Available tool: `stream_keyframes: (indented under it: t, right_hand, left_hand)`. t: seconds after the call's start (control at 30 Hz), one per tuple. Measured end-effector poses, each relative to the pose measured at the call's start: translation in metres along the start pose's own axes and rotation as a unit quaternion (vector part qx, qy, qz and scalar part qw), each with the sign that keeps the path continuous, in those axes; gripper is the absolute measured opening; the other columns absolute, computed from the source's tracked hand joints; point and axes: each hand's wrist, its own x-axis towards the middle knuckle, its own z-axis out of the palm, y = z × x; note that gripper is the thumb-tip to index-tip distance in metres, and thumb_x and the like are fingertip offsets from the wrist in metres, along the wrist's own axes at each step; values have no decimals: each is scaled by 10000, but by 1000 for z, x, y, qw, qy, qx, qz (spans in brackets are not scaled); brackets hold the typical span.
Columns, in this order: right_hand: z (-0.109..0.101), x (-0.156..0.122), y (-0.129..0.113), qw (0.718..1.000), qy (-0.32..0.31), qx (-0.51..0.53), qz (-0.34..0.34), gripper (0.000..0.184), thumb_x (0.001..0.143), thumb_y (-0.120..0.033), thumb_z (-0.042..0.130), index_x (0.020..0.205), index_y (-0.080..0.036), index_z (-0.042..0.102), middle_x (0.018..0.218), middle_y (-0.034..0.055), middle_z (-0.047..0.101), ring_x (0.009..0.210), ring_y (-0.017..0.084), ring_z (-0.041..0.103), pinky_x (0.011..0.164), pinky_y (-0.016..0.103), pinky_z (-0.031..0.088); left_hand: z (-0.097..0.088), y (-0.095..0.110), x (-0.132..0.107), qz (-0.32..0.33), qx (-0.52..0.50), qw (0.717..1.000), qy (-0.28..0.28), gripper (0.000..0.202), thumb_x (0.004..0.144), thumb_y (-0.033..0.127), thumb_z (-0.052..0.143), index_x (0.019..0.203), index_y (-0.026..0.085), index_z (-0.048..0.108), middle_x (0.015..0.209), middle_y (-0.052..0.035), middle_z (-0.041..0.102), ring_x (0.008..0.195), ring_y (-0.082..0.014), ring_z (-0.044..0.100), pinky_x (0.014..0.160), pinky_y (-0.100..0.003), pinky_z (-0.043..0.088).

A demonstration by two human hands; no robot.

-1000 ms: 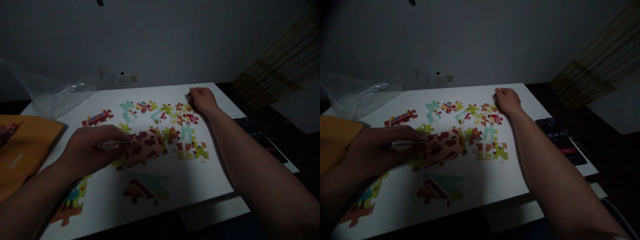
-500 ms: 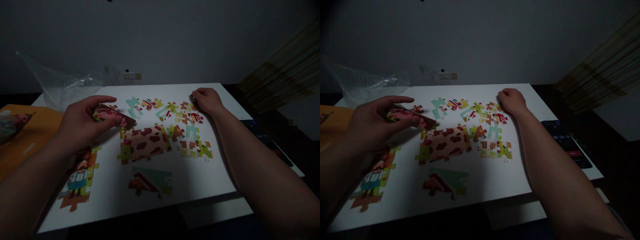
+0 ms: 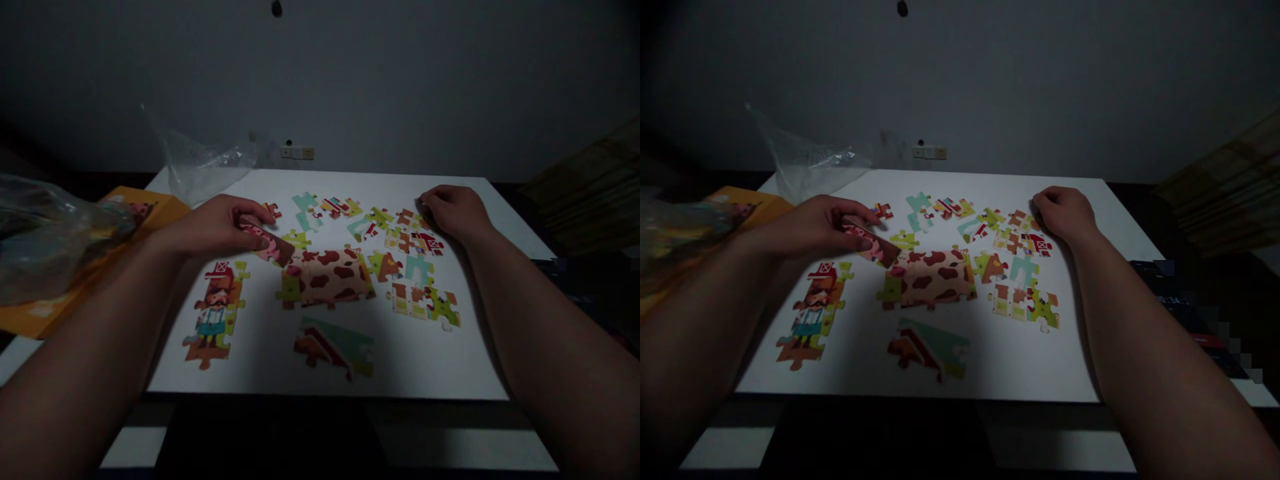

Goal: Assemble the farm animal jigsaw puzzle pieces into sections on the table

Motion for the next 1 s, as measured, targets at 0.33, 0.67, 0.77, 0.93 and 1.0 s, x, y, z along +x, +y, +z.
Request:
stream_keyframes:
  t: [0.33,0.67,0.77,0.93,1.0]
  right_hand:
    - [4,5,7,998,-11,-41,39,347,961,-497,647,1073,-234,843,1049,143,842,874,293,712,793,455,471]
    - [2,4,0,996,-11,-59,59,353,907,-539,657,1025,-255,830,1033,146,828,919,340,719,806,484,485]
    - [1,2,-1,998,-8,-47,52,333,917,-521,667,1015,-247,830,1055,153,832,936,333,716,811,481,479]
    - [-2,-2,-5,997,-12,-61,41,360,959,-504,654,1101,-235,848,1156,176,842,992,341,717,815,476,462]
    - [-5,-5,-9,996,3,-90,18,379,978,-509,647,1153,-242,851,1183,191,840,1001,361,713,804,486,447]
  left_hand:
    - [-21,-2,-2,-26,-15,990,-140,437,658,270,982,1074,185,880,875,-96,854,797,-250,815,701,-300,573]
    - [-23,-16,4,-14,-72,987,-146,451,690,274,983,1093,141,833,903,-86,862,795,-190,794,712,-268,543]
    - [-20,-15,3,-4,-111,986,-123,408,678,257,990,1038,146,834,946,-101,871,842,-201,808,778,-301,589]
    - [4,-13,5,25,-193,981,-29,388,642,291,1021,961,172,835,974,-124,864,860,-248,812,799,-380,622]
    - [20,-13,8,40,-215,976,18,418,631,341,1046,948,181,826,958,-110,857,860,-250,805,816,-393,623]
